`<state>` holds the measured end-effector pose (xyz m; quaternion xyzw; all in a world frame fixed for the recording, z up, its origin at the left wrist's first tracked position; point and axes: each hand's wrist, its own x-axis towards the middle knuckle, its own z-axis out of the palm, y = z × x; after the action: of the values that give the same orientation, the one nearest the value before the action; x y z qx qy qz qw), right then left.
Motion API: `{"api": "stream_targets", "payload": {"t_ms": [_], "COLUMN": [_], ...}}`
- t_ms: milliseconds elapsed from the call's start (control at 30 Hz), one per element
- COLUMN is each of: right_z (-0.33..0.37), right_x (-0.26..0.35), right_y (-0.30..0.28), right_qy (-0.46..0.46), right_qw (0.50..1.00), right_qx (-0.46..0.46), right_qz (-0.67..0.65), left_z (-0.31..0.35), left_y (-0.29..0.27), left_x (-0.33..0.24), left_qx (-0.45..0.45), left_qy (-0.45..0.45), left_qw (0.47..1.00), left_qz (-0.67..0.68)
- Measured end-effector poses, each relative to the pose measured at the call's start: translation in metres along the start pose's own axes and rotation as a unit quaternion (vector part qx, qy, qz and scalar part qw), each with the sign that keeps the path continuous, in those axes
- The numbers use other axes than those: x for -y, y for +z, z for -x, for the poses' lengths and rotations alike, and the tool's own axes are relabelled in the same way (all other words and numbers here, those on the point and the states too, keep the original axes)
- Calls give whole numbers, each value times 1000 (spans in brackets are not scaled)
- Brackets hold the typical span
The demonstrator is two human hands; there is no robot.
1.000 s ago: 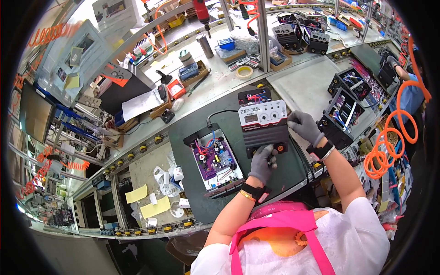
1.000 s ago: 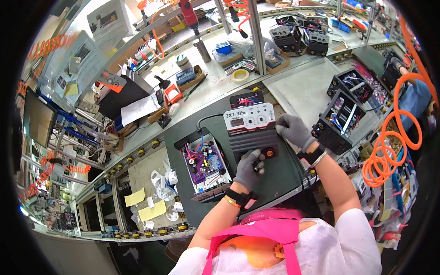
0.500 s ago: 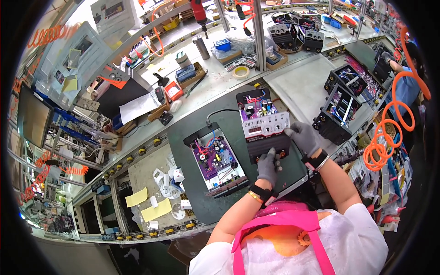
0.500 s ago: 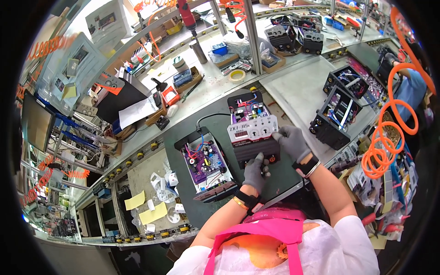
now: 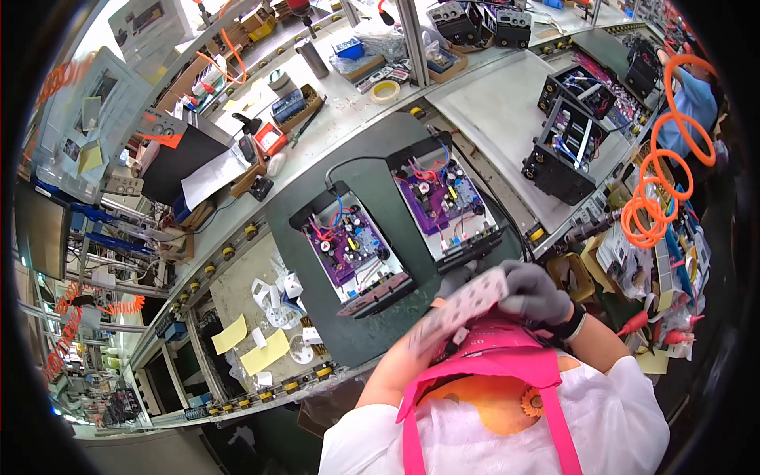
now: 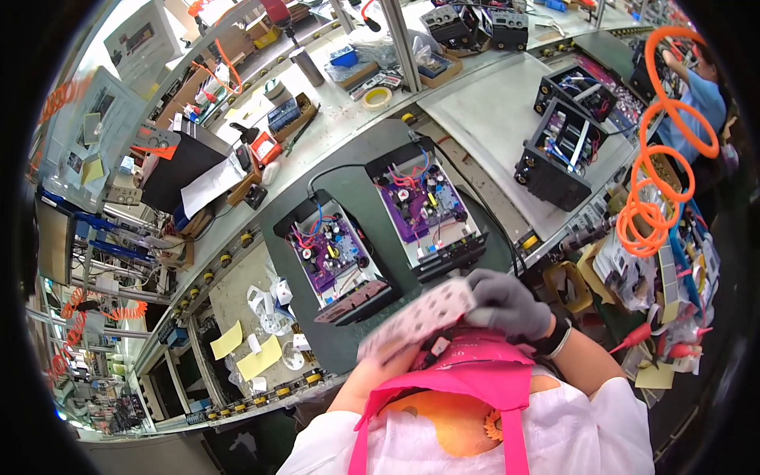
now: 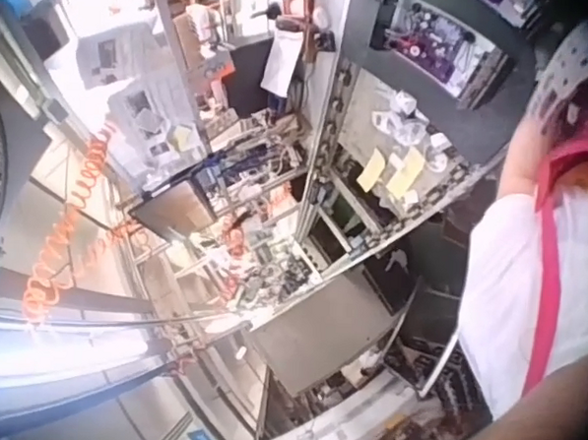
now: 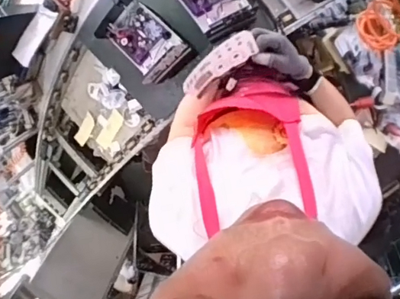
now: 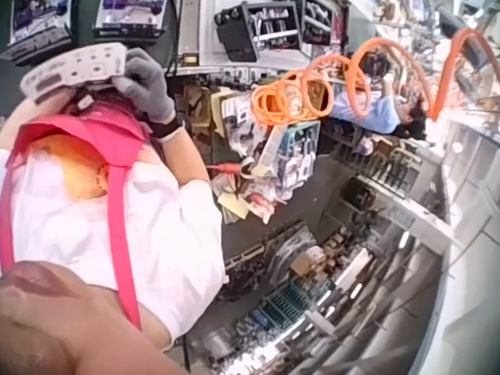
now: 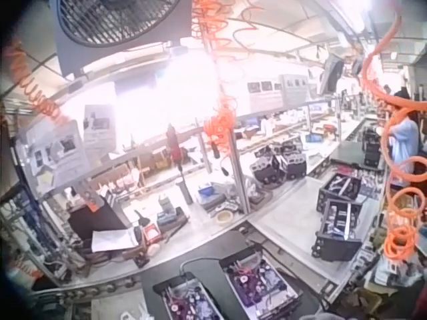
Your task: Assembling components and a front panel onto an electronic inverter chassis on a factory assembly line.
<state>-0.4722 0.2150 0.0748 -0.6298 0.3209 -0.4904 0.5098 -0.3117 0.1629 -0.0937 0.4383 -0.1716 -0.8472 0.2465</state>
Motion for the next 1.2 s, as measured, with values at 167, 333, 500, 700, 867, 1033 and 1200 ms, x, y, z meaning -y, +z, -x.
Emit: {"api": "stream_targets", "payload": {"t_ms": [167, 333, 500, 700, 867, 1033, 1200], "right_z": [42, 54, 58, 49, 38, 31, 17], "right_x": [-26, -52, -69, -89, -102, -115, -128], "right_y": [-29, -33, -43, -54, -62, -64, -70], "right_qy": [157, 163, 172, 179, 94, 148, 173], "right_qw": [959, 941, 971, 919, 970, 967, 961], "right_qx": [-163, -222, -168, -215, -207, -205, -207], "right_qz": [-173, -197, 0, 279, 80, -9, -67], "left_z": [59, 103, 117, 114, 106, 81, 60], "left_y": [-11, 2, 9, 19, 12, -4, -19], "left_x": [-26, -35, -32, -21, -28, -33, -38], "left_qx": [39, 42, -72, -65, -93, -79, -114], "left_qy": [141, 384, 441, 502, 470, 475, 461], "left_qw": [969, 919, 817, 750, 774, 766, 772], "left_qz": [-198, -74, -365, -426, -414, -427, -423]}}
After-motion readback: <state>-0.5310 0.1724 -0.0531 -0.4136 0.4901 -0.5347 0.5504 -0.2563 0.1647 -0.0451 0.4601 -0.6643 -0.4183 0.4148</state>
